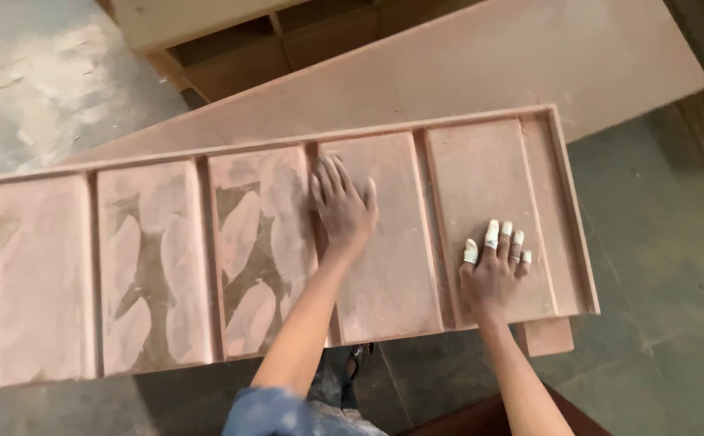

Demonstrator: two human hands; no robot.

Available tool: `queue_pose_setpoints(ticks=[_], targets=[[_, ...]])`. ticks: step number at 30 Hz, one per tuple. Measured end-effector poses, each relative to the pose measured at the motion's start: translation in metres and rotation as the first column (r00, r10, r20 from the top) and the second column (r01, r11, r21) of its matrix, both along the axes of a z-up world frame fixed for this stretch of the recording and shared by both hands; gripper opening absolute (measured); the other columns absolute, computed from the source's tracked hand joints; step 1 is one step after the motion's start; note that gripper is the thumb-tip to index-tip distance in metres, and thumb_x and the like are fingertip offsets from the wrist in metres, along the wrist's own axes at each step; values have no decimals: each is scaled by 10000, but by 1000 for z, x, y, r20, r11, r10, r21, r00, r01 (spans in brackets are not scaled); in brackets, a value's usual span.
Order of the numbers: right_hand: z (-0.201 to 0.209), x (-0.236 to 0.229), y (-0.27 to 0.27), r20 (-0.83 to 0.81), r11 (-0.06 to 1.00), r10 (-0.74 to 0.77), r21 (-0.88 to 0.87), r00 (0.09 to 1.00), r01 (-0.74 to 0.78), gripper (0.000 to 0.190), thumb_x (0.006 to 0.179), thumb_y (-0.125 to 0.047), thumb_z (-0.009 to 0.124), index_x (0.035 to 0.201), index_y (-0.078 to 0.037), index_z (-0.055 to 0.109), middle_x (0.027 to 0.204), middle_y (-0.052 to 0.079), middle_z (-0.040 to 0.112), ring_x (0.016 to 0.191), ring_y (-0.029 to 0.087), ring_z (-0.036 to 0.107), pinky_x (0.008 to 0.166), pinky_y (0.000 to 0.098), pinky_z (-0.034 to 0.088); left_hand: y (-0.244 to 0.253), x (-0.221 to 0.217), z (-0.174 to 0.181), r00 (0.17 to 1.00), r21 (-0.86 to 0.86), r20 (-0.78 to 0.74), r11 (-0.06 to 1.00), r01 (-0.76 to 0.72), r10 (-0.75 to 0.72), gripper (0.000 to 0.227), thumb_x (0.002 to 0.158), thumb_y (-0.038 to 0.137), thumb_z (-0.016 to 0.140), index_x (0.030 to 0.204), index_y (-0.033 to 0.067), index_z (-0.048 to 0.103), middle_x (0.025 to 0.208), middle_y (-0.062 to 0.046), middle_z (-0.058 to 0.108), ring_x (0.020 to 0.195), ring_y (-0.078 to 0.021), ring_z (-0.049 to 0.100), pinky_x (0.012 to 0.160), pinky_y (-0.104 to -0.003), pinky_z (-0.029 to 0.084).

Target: The person sands the surface of a long wooden panel with multiple recessed rectangular sections using a sanding block. They move the block back and forth across each section, applying even pressure to smooth the wood.

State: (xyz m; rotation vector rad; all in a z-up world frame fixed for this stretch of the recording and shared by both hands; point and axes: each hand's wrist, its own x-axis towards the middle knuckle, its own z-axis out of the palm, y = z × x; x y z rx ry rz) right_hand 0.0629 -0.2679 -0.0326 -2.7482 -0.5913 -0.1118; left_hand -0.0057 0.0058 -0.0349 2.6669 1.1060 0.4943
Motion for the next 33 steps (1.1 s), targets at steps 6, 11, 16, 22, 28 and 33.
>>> queue_pose_setpoints(ticks=[6, 11, 16, 22, 28, 33], targets=[[1, 0, 1, 5, 1000, -5, -13, 1000, 5, 613, 1059, -415, 446, 1547, -44, 467, 1617, 211, 415, 1521, 407, 308, 1218, 597, 147, 19, 4, 16, 997, -34, -8, 997, 73, -74, 850, 1003, 506, 479, 1544, -122, 291, 1637, -293, 276, 1545, -379, 226, 1266, -522, 120], [-2, 1, -1, -3, 1000, 1, -1, 1000, -1, 617, 1070, -417, 447, 1554, -35, 463, 1616, 214, 417, 1522, 409, 310, 1220, 590, 147, -14, -27, 16, 984, -36, -80, 987, 154, -156, 857, 1029, 518, 475, 1543, -144, 294, 1624, -307, 277, 1535, -407, 228, 1256, -533, 132], [4, 1, 4, 3, 1000, -17, 11, 1000, 17, 608, 1057, -414, 456, 1542, -48, 473, 1614, 200, 429, 1519, 401, 321, 1222, 584, 154, 14, 5, 13, 993, -4, -25, 993, 116, -116, 833, 1035, 544, 423, 1568, -84, 306, 1654, -262, 298, 1563, -387, 226, 1285, -501, 141], [7, 1, 4, 4, 1000, -22, -20, 1000, 22, 597, 1057, -401, 478, 1542, -52, 483, 1606, 197, 439, 1508, 399, 332, 1222, 583, 161, -48, 30, -2, 942, -144, -80, 938, 314, -327, 883, 1003, 656, 356, 1601, 17, 249, 1673, -199, 226, 1544, -357, 189, 1255, -504, 114], [1, -1, -8, 2, 999, -11, -42, 1000, 11, 587, 1058, -398, 480, 1538, -61, 490, 1606, 188, 445, 1509, 399, 336, 1225, 579, 163, -33, 74, 4, 932, -180, -9, 917, 355, -362, 904, 1048, 686, 345, 1610, -8, 204, 1698, -195, 173, 1572, -352, 165, 1274, -503, 112], [1, 2, 4, -4, 1000, -21, 3, 1000, 21, 595, 1063, -395, 479, 1547, -50, 479, 1612, 195, 433, 1509, 400, 331, 1220, 583, 159, -62, 24, 54, 667, -440, -365, 752, 491, -649, 866, 966, 711, 383, 1622, 170, 213, 1704, -69, 161, 1602, -302, 117, 1309, -494, 87]])
